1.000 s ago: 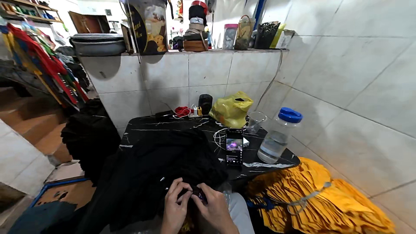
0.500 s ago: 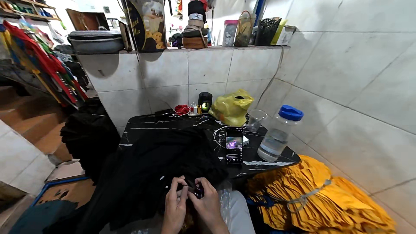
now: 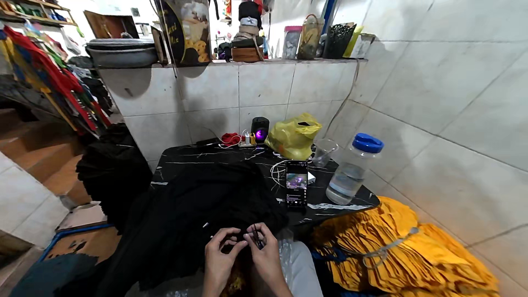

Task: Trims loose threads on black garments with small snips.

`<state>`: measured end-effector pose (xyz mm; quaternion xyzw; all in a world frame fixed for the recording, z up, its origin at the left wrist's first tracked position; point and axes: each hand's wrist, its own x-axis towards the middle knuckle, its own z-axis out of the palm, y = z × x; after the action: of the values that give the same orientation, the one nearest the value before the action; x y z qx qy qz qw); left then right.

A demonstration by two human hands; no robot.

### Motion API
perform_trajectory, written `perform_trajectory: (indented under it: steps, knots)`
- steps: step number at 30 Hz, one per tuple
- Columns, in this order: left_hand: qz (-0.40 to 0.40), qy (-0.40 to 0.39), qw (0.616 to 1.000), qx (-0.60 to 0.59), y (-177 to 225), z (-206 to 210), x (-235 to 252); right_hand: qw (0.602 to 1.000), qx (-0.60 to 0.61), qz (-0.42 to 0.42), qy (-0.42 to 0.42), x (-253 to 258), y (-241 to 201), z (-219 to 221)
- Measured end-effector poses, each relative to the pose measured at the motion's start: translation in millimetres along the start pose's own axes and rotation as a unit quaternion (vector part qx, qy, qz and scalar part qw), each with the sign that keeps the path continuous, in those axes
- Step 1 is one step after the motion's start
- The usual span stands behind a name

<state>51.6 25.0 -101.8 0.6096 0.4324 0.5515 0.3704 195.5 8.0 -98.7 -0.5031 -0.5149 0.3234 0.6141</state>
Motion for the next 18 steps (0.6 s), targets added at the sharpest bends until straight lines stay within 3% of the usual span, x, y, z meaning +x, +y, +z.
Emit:
perform_trajectory:
  steps: [7, 18]
  knots:
    - [0.123, 0.080, 0.982, 0.116, -6.9, 10.4, -2.1, 1.000, -0.023, -0.002, -0.013, 0.4, 4.1, -5.1]
    - [0.110, 0.016, 0.985, 0.133, -7.3, 5.5, -0.1, 0.999, -0.048, -0.004, -0.025, 0.9, 1.6, -5.3]
